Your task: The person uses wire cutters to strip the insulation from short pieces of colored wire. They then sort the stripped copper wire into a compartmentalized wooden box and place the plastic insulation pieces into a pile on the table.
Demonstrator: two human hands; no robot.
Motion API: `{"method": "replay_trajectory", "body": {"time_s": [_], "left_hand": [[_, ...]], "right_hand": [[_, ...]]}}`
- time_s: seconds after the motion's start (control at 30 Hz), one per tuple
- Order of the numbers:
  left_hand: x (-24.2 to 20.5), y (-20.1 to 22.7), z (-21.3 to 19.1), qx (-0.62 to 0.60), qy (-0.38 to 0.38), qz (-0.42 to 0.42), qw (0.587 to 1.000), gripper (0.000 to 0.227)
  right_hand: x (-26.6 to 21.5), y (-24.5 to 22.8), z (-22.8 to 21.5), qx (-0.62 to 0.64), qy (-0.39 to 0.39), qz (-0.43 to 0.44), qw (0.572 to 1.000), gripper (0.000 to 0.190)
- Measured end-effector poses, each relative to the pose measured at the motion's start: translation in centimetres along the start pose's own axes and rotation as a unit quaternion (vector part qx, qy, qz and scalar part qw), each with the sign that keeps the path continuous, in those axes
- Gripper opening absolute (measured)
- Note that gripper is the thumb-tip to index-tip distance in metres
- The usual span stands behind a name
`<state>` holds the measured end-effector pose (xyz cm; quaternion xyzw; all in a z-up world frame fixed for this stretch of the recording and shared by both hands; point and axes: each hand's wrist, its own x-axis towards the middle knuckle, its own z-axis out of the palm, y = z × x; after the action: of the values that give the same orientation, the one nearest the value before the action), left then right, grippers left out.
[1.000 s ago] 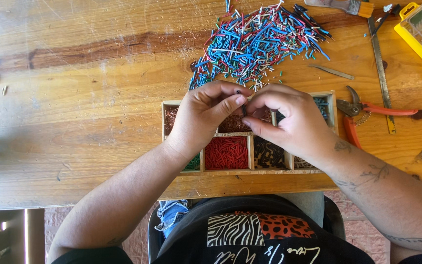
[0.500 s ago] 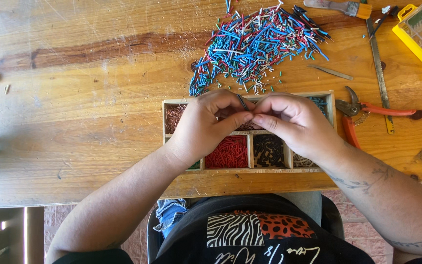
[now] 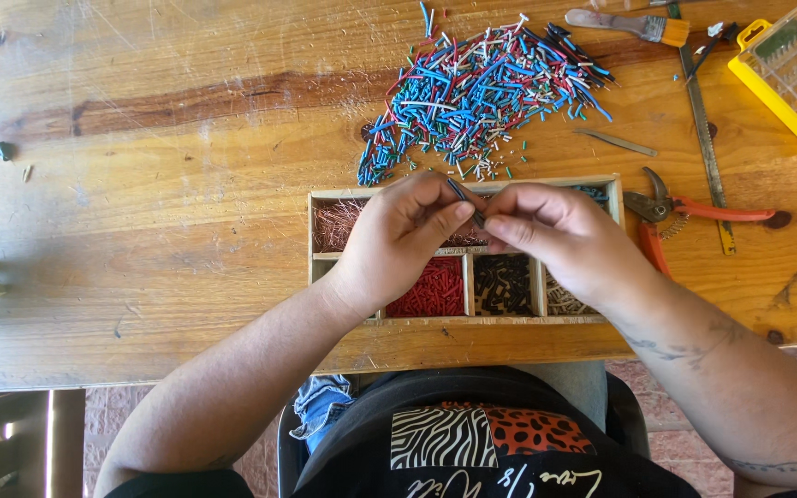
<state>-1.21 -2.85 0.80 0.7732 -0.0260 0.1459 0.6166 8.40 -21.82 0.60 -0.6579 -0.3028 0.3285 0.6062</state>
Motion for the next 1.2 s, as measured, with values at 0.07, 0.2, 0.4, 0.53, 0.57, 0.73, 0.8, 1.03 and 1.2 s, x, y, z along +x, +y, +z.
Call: {"method": "replay_trajectory", "body": {"time_s": [0.07,0.2,0.4,0.53,0.57,0.73,0.8,1.03,1.2], "left_hand": [[0.1,-0.7,0.1,-0.006,0.004,0.001,1.0,0.016],[0.6,0.3,-0.3,0.028,0.007,0.026,0.999,0.017],[0.2,0.2,0.1,0.066,-0.031,-0.05,0.996,0.019],[0.1,0.6,0.7,0.129,-0.025,0.028,0.991,0.021],[0.1,0.9,0.8,0.125,-0.041,0.032,0.991,0.019],[-0.8,1.9,1.2,0.11,-0.089,0.024,0.99,0.011],[-1.4,1.8,1.5,0.161,-0.105,-0.024,0.981,0.015],[-2.0,1.8,1.7,0.302,-0.088,0.022,0.949,0.009],[-2.2,1.9,1.5,0.309,-0.048,0.107,0.944,0.011]], "right_hand": [[-0.1,-1.1,-0.1,-0.092,0.004,-0.054,0.994,0.013],[-1.4,-2.8,-0.9,-0.275,0.026,-0.176,0.945,0.01],[-4.9,-0.2,-6.0,-0.384,0.105,-0.202,0.895,0.009],[-7.5,3.7,-11.6,-0.539,0.189,-0.205,0.795,0.008],[-8.0,5.0,-13.4,-0.617,0.187,-0.145,0.751,0.026],[-9.4,6.4,-17.4,-0.665,0.09,0.095,0.735,0.093],[-9.8,7.3,-17.7,-0.649,0.062,0.151,0.743,0.096],[-11.9,8.3,-16.0,-0.659,0.08,0.187,0.724,0.13],[-12.1,5.7,-14.4,-0.549,0.149,0.187,0.801,0.099]]}}
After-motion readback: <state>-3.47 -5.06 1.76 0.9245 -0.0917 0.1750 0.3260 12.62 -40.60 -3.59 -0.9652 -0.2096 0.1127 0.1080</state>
